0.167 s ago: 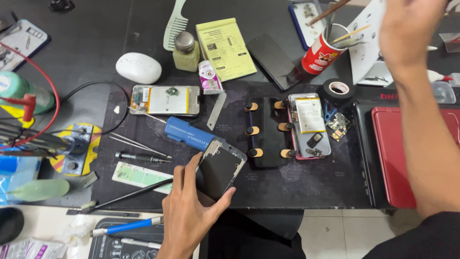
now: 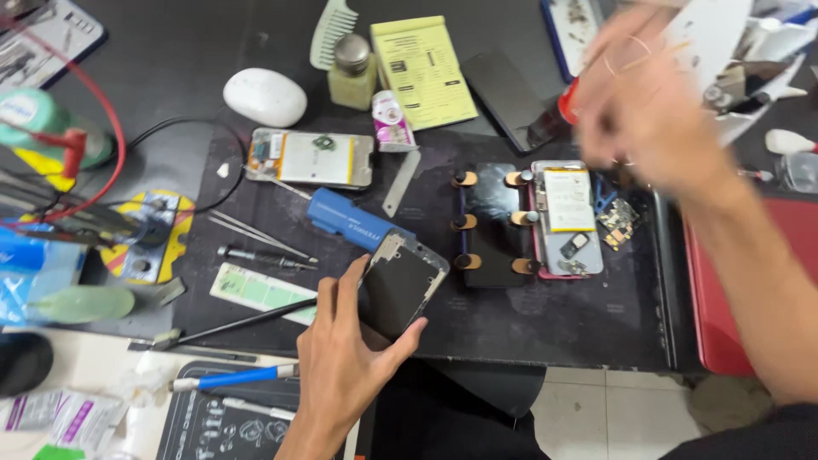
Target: The person scrapes adhesive residue from the inner edges of a smartphone chassis using a precision blade.
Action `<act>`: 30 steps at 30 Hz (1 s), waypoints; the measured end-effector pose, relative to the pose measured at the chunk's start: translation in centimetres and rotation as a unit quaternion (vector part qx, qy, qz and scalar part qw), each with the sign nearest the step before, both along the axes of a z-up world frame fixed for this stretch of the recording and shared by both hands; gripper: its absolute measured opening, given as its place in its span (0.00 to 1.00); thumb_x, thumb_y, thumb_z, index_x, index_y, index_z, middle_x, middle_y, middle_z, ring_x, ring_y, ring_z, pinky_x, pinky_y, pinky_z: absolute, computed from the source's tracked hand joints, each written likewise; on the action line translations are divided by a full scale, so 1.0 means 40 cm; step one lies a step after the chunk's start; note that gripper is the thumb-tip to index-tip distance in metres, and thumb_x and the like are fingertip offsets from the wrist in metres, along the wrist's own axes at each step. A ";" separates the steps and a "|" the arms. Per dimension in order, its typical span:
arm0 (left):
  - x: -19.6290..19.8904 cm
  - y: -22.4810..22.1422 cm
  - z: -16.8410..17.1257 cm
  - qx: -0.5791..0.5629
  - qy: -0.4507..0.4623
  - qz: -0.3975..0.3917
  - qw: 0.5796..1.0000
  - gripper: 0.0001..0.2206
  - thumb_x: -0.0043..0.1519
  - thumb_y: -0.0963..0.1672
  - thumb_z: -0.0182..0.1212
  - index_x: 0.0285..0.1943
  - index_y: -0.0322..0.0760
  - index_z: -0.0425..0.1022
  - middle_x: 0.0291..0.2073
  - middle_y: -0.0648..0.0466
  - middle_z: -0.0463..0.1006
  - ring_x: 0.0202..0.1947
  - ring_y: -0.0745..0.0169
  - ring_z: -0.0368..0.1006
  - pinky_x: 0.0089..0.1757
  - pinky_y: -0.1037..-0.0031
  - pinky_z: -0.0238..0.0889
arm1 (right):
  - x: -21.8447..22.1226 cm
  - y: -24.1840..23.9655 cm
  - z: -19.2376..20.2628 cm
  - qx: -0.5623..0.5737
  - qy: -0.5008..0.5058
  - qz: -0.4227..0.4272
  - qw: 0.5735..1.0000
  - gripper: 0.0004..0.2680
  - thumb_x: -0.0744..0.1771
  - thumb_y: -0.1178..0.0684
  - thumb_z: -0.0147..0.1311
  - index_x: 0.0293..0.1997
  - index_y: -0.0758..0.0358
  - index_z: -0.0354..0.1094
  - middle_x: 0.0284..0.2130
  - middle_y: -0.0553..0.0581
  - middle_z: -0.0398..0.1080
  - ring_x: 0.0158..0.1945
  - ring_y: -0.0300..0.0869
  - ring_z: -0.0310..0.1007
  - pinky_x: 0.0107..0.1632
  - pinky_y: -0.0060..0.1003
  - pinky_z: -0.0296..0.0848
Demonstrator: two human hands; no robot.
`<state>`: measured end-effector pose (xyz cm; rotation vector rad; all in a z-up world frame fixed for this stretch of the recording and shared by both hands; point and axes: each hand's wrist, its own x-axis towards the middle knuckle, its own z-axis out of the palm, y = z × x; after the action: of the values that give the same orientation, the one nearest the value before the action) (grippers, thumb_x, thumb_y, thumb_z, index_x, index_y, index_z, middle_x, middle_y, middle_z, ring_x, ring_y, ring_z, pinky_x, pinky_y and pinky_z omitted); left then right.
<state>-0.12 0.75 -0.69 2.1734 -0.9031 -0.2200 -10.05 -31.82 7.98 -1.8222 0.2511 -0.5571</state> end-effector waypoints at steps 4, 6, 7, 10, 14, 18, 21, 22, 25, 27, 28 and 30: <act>-0.002 0.024 -0.001 -0.030 -0.001 0.007 1.000 0.39 0.44 0.52 0.78 0.64 0.33 0.66 0.40 0.44 0.71 0.26 0.48 0.77 0.27 0.63 0.75 | -0.009 0.170 -0.028 -0.159 0.306 0.091 0.934 0.09 0.71 0.51 0.46 0.55 0.58 0.69 0.30 0.53 0.71 0.29 0.35 0.69 0.33 0.32 0.69; -0.001 0.038 -0.003 -0.054 -0.011 0.011 0.998 0.39 0.45 0.51 0.78 0.64 0.32 0.65 0.41 0.43 0.71 0.26 0.49 0.77 0.26 0.64 0.75 | -0.018 0.202 -0.032 -0.126 0.326 0.116 0.930 0.11 0.71 0.52 0.46 0.59 0.55 0.70 0.33 0.51 0.75 0.29 0.34 0.71 0.33 0.32 0.71; -0.003 0.045 -0.001 -0.066 -0.016 0.011 0.998 0.39 0.46 0.51 0.78 0.64 0.31 0.65 0.42 0.42 0.71 0.27 0.50 0.77 0.26 0.65 0.75 | -0.029 0.208 -0.029 -0.107 0.296 0.138 0.939 0.11 0.70 0.53 0.46 0.58 0.56 0.71 0.34 0.51 0.75 0.32 0.33 0.73 0.34 0.30 0.74; -0.007 0.065 0.013 -0.105 -0.056 0.011 0.993 0.40 0.47 0.51 0.78 0.66 0.30 0.64 0.42 0.43 0.71 0.30 0.50 0.78 0.29 0.65 0.74 | -0.038 0.210 -0.033 -0.064 0.281 0.166 0.943 0.13 0.69 0.56 0.48 0.62 0.57 0.69 0.37 0.53 0.76 0.35 0.34 0.74 0.36 0.31 0.75; -0.016 0.104 0.026 -0.091 -0.072 0.030 0.993 0.41 0.46 0.52 0.80 0.66 0.31 0.66 0.41 0.43 0.71 0.29 0.50 0.76 0.28 0.65 0.72 | -0.017 0.230 -0.066 0.083 0.212 0.203 0.952 0.10 0.69 0.62 0.50 0.56 0.64 0.61 0.43 0.58 0.72 0.46 0.39 0.80 0.38 0.34 0.74; -0.017 0.146 0.036 -0.110 -0.085 0.044 0.989 0.40 0.47 0.51 0.79 0.67 0.30 0.65 0.42 0.44 0.71 0.31 0.51 0.77 0.29 0.66 0.72 | 0.025 0.276 -0.081 0.103 0.230 0.247 0.936 0.06 0.68 0.63 0.50 0.48 0.64 0.60 0.38 0.61 0.78 0.34 0.36 0.71 0.39 0.34 0.73; -0.013 0.177 0.041 -0.118 -0.081 0.066 0.988 0.40 0.47 0.51 0.79 0.66 0.30 0.66 0.41 0.45 0.72 0.30 0.52 0.77 0.29 0.67 0.72 | 0.055 0.308 -0.084 0.129 0.246 0.261 0.924 0.05 0.68 0.62 0.51 0.45 0.64 0.60 0.37 0.62 0.78 0.35 0.37 0.72 0.40 0.34 0.73; -0.012 0.189 0.042 -0.119 -0.078 0.073 0.987 0.40 0.47 0.51 0.79 0.66 0.30 0.66 0.41 0.45 0.72 0.30 0.53 0.77 0.29 0.67 0.73 | 0.062 0.319 -0.085 0.143 0.246 0.268 0.920 0.05 0.68 0.62 0.51 0.45 0.64 0.60 0.37 0.62 0.77 0.36 0.37 0.73 0.40 0.34 0.73; -0.010 0.219 0.039 -0.114 -0.087 0.080 0.986 0.40 0.46 0.51 0.79 0.65 0.29 0.66 0.41 0.44 0.72 0.30 0.53 0.77 0.28 0.68 0.72 | 0.081 0.346 -0.087 0.157 0.256 0.281 0.912 0.05 0.68 0.61 0.52 0.44 0.64 0.60 0.36 0.62 0.77 0.35 0.37 0.72 0.40 0.34 0.73; -0.010 0.233 0.039 -0.111 -0.092 0.089 0.986 0.40 0.46 0.51 0.80 0.65 0.29 0.66 0.41 0.45 0.72 0.30 0.53 0.77 0.28 0.68 0.73 | 0.092 0.362 -0.086 0.158 0.256 0.291 0.908 0.05 0.68 0.61 0.52 0.44 0.64 0.59 0.36 0.62 0.78 0.34 0.37 0.72 0.40 0.33 0.72; -0.009 0.236 0.038 -0.111 -0.094 0.091 0.985 0.40 0.46 0.51 0.80 0.65 0.29 0.66 0.40 0.45 0.72 0.30 0.54 0.77 0.28 0.68 0.73 | 0.097 0.367 -0.084 0.158 0.253 0.297 0.907 0.05 0.68 0.61 0.52 0.44 0.63 0.59 0.36 0.62 0.79 0.33 0.36 0.71 0.39 0.33 0.72; -0.008 0.241 0.038 -0.115 -0.100 0.092 0.984 0.40 0.46 0.51 0.79 0.65 0.28 0.66 0.40 0.45 0.72 0.30 0.53 0.77 0.28 0.68 0.73 | 0.103 0.372 -0.081 0.159 0.246 0.305 0.906 0.05 0.68 0.61 0.52 0.44 0.63 0.58 0.36 0.62 0.79 0.33 0.36 0.71 0.40 0.33 0.72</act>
<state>-0.42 10.39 0.85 2.0696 -0.7876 0.1870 -5.92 -16.95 4.73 -1.5760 0.0858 0.3743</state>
